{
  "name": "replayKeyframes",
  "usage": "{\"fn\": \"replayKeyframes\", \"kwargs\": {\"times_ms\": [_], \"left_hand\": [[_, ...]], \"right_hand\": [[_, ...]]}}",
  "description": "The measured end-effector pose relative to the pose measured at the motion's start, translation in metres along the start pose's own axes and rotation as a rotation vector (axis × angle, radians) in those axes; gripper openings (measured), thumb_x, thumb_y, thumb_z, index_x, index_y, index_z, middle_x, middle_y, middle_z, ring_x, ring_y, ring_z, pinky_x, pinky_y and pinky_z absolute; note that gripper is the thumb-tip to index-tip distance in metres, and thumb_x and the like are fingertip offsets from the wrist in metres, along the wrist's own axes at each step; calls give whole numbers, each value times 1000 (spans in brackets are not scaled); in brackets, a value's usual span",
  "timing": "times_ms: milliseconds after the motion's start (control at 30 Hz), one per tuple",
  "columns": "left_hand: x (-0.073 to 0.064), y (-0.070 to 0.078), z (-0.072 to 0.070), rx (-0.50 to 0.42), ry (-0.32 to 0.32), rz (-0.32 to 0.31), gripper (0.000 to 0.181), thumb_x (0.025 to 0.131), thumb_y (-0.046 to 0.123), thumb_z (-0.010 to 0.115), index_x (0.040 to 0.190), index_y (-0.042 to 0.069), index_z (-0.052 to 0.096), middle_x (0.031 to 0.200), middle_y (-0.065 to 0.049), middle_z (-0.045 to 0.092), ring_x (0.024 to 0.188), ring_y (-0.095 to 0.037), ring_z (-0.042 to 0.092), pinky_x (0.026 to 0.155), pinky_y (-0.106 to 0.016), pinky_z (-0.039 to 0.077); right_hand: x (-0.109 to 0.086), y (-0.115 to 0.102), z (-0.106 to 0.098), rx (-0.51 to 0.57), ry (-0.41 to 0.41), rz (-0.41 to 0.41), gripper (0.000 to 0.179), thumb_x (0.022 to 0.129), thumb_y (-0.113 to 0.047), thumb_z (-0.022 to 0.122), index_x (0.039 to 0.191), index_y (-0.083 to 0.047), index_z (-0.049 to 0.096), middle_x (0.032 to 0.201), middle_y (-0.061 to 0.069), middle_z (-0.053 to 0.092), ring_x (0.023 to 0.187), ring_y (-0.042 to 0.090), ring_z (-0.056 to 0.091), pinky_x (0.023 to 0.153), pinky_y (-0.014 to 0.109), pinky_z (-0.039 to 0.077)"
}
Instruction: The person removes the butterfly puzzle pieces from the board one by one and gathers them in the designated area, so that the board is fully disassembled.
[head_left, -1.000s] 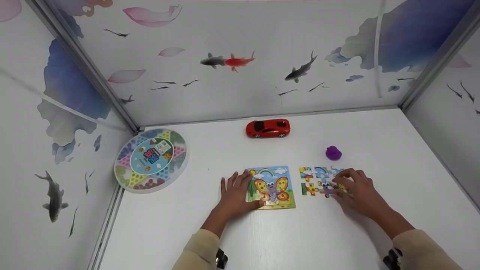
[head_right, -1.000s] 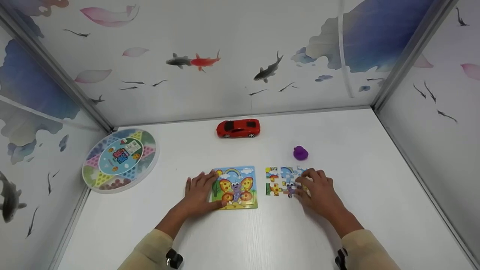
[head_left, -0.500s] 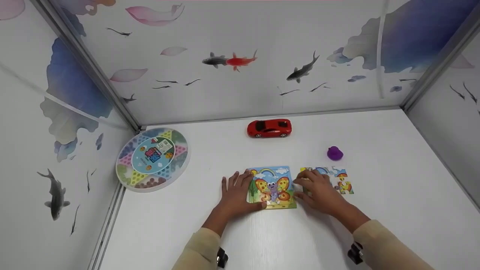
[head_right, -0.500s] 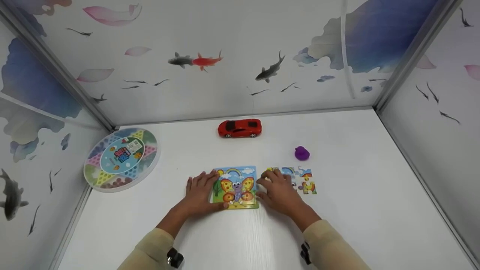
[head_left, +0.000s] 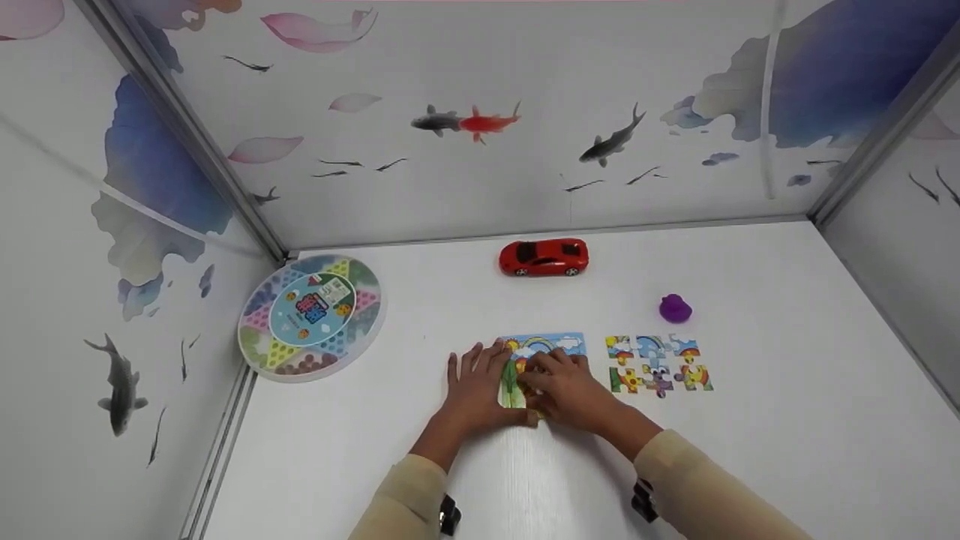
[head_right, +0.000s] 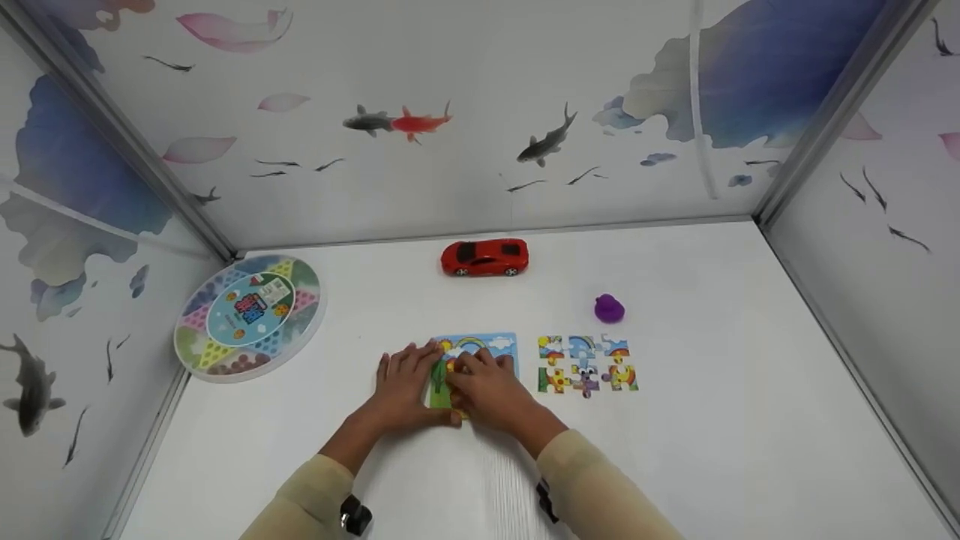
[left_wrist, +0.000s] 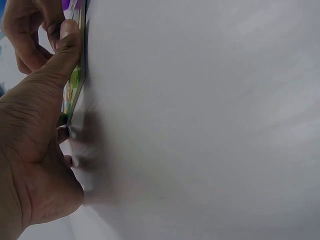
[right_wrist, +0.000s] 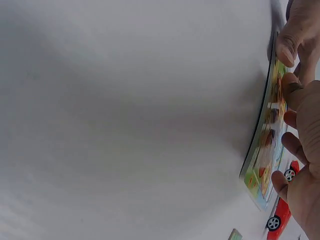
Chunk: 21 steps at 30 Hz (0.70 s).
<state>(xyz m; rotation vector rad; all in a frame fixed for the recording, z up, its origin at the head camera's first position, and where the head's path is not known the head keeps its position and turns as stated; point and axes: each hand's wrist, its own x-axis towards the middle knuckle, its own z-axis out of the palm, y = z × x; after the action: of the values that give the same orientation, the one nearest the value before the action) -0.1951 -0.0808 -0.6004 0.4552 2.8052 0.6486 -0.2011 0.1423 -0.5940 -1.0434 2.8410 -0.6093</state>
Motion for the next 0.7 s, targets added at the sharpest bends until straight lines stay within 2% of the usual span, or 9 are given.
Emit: {"fn": "replayKeyframes", "kwargs": {"times_ms": [233,367,500,700], "left_hand": [[0,-1,2,12,13,-3,121,80,81,83,173,19,37,185,-3,28,171,-38,21,135,-75,8],[1,-3,4,11,14,-6,118,82,75,85,174,19,36,184,-3,28,171,-37,20,135,-75,8],[2,-3,5,12,23,3,113,84,69,85,173,17,37,184,-4,29,170,-37,21,135,-75,10],[0,-3,-1,5,-3,20,112,86,70,82,173,16,37,184,-5,29,170,-39,21,134,-76,11]], "right_hand": [[9,-14,5,-26,-49,14,35,103,-24,81,137,-19,77,140,4,65,127,30,55,99,62,46],[12,-21,5,-14,-48,26,34,97,-20,85,131,-17,77,137,6,64,122,31,55,96,62,49],[15,-27,4,-1,-52,62,38,91,-21,92,125,-14,77,133,7,64,122,33,55,97,66,51],[19,-32,6,-33,-63,128,38,92,-20,91,126,-14,75,135,10,61,126,36,53,99,68,50]]}}
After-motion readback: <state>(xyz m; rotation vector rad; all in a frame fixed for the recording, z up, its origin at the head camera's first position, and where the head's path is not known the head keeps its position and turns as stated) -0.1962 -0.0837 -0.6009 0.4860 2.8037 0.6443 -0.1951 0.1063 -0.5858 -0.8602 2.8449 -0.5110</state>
